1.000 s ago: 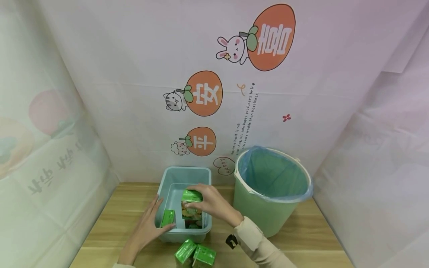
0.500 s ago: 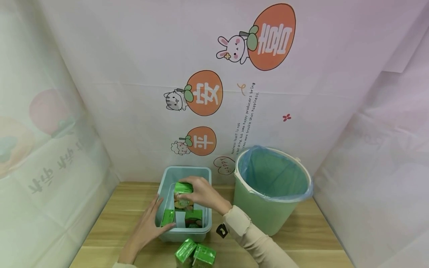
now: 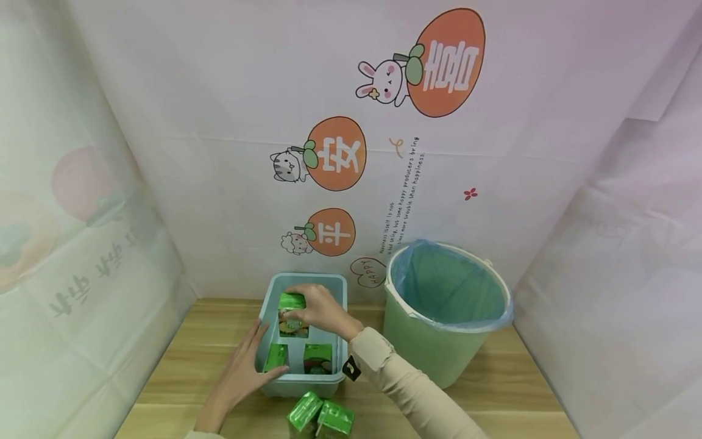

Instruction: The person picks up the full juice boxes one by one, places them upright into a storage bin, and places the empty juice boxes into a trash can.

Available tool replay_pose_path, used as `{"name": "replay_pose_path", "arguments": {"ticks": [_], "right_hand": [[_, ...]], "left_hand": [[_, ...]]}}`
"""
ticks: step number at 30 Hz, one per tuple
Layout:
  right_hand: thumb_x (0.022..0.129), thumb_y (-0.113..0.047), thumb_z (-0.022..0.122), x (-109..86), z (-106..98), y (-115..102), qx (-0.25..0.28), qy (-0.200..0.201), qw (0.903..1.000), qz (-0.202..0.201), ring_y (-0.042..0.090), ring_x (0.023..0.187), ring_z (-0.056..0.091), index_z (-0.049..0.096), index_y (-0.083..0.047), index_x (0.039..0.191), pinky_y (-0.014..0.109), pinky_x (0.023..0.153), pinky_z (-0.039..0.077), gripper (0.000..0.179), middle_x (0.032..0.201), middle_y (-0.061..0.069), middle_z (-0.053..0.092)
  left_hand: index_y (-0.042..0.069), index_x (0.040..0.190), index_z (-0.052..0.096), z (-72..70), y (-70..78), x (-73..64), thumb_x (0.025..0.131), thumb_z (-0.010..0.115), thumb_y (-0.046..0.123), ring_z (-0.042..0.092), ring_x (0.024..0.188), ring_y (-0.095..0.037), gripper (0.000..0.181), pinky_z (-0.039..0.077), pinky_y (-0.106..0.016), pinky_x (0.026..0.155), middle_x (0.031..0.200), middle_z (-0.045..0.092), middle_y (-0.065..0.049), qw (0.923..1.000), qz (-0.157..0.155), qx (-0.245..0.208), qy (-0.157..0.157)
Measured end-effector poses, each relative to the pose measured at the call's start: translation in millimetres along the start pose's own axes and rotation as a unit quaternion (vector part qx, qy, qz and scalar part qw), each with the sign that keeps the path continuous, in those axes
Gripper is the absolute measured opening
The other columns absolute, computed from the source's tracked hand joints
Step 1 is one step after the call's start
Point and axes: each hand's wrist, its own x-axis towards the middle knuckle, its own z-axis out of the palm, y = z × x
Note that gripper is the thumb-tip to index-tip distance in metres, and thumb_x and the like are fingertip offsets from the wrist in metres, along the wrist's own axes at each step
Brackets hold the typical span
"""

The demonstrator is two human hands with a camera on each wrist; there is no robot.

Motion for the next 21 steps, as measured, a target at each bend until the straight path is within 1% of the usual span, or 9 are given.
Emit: {"name": "replay_pose_path", "arguments": {"ticks": [4,8,11,14,16,19,21], "right_hand": [[0.094,-0.015,0.083,6.8,8.2,4.6,-0.013,0.001,0.9998,0.011,0.003,0.071,0.054,0.066,0.001,0.138,0.016,0.061,0.049,0.050,0.111,0.009,0.074],[0.093,-0.015,0.084,11.7,15.4,9.3,-0.019,0.006,0.9996,0.018,0.004,0.071,0.055,0.066,0.001,0.137,0.017,0.062,0.049,0.050,0.112,0.010,0.075],[0.092,-0.014,0.085,14.8,20.2,13.7,-0.021,0.009,0.9995,0.023,0.003,0.075,0.057,0.067,0.001,0.136,0.016,0.068,0.052,0.050,0.118,0.012,0.075],[0.092,-0.013,0.084,17.6,24.7,18.4,-0.016,0.005,0.9993,0.032,0.003,0.075,0.058,0.066,0.002,0.137,0.017,0.069,0.053,0.051,0.120,0.013,0.075],[0.092,-0.012,0.084,19.2,27.7,21.7,-0.011,0.004,0.9992,0.039,0.003,0.073,0.058,0.066,0.003,0.137,0.017,0.067,0.053,0.051,0.116,0.013,0.075],[0.091,-0.011,0.085,21.8,33.3,27.2,-0.002,0.004,0.9988,0.049,0.003,0.068,0.058,0.066,0.003,0.136,0.018,0.061,0.052,0.051,0.106,0.011,0.075],[0.090,-0.011,0.085,23.3,37.4,30.8,-0.001,0.005,0.9986,0.052,0.002,0.067,0.058,0.067,0.003,0.135,0.017,0.060,0.052,0.050,0.102,0.010,0.075]], "left_hand": [[0.006,0.167,0.027,1.7,-1.6,0.0,0.087,0.082,0.058,0.029,0.148,-0.062,0.110,0.032,-0.086,0.106,0.175,0.015,-0.022,1.0000,0.003,-0.004,0.003],[0.006,0.167,0.026,3.0,-2.3,0.9,0.087,0.082,0.056,0.028,0.149,-0.060,0.110,0.032,-0.084,0.108,0.175,0.014,-0.021,1.0000,0.004,0.001,0.001],[0.007,0.168,0.026,2.7,-1.9,1.6,0.087,0.082,0.056,0.029,0.149,-0.059,0.110,0.032,-0.084,0.108,0.175,0.014,-0.020,1.0000,0.005,0.004,0.003],[0.007,0.168,0.026,2.1,-1.6,2.0,0.086,0.083,0.055,0.029,0.149,-0.060,0.111,0.033,-0.084,0.107,0.175,0.014,-0.020,0.9999,0.007,0.005,0.005],[0.007,0.168,0.026,1.7,-1.1,1.6,0.086,0.083,0.056,0.028,0.149,-0.060,0.111,0.032,-0.084,0.107,0.175,0.014,-0.020,0.9999,0.008,0.004,0.004],[0.007,0.168,0.026,1.2,-1.3,1.0,0.085,0.083,0.057,0.028,0.149,-0.060,0.112,0.032,-0.084,0.107,0.175,0.014,-0.020,0.9999,0.009,0.004,0.004],[0.007,0.168,0.027,1.0,-1.7,0.6,0.085,0.083,0.058,0.028,0.149,-0.060,0.112,0.032,-0.084,0.107,0.175,0.015,-0.021,1.0000,0.008,0.003,0.004]]}}
